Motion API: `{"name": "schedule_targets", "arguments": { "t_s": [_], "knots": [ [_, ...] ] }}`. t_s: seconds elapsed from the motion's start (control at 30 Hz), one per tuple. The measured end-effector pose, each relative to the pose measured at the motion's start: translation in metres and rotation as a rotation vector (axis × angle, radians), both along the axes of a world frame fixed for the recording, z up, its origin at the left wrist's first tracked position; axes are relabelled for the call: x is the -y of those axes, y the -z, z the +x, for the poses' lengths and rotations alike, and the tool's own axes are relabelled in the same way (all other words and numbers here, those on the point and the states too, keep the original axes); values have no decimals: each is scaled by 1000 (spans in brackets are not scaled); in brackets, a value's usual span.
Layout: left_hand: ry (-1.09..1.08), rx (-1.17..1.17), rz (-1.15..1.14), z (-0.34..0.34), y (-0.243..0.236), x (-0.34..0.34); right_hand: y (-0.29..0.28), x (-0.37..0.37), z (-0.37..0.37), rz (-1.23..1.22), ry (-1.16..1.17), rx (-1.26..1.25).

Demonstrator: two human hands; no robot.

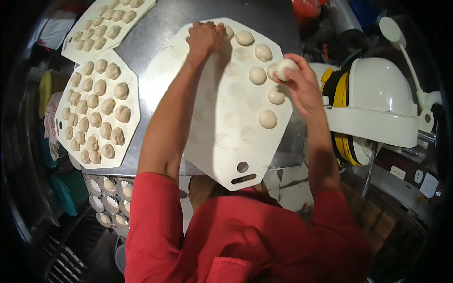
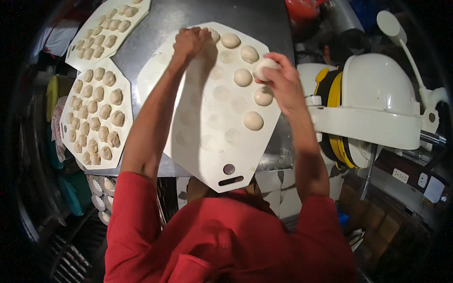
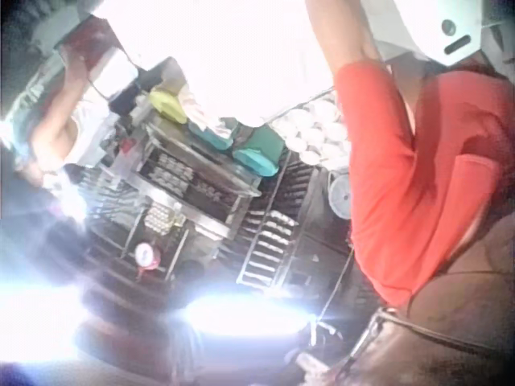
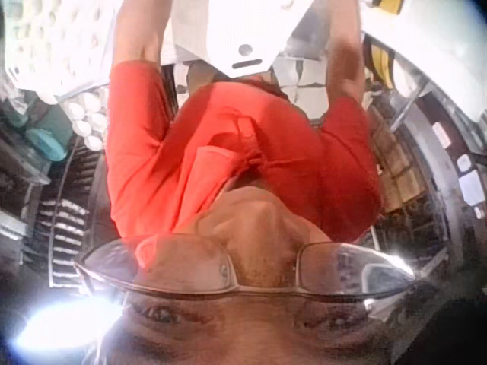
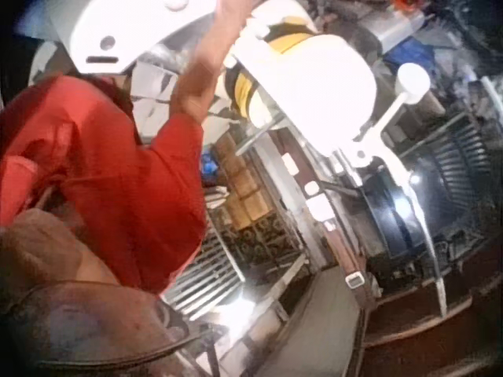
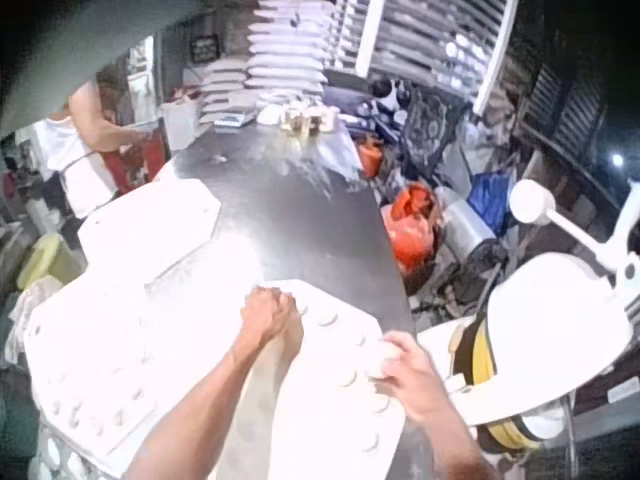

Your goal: The person operates a dough divider machine to portion dough, then places the resulting dough balls into individual paper cups on a tray and puts the tray onto a rack.

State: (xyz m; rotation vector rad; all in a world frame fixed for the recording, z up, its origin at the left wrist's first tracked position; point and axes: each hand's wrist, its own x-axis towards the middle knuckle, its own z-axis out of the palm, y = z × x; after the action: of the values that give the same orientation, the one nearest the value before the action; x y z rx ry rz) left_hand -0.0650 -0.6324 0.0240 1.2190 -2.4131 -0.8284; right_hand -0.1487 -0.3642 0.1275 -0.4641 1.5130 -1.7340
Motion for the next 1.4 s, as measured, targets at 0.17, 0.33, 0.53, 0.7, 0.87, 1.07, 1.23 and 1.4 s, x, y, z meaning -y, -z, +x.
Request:
{"name": "schedule_targets", "arguments": {
  "t_s": [0.17, 0.33, 0.53, 0.7, 0.87, 1.07, 1.23, 1.4],
  "knots": [
    [15, -5, 42, -3, 1, 7, 24, -106, -17, 357, -87, 10],
    [169, -403, 1, 8, -20, -77, 43, -120, 28, 690, -50, -654],
    [457, -209, -33, 20, -26, -135, 57, -95, 47, 525, -208, -708],
    [315, -283, 683, 19, -47, -163, 56, -113, 54, 509, -226, -398],
    [389, 5, 279, 8, -24, -189, 46, -145, 41, 439, -291, 247],
    [294, -307, 424, 52, -43, -207, 36, -161, 42, 380, -170, 110],
    [-39, -606, 380, 239, -66, -214, 7, -70, 107, 326, -477, -315],
    [-695, -428, 424, 448, -56, -262, 6, 15, 290, 122, -1058, -758]
  ]
}}
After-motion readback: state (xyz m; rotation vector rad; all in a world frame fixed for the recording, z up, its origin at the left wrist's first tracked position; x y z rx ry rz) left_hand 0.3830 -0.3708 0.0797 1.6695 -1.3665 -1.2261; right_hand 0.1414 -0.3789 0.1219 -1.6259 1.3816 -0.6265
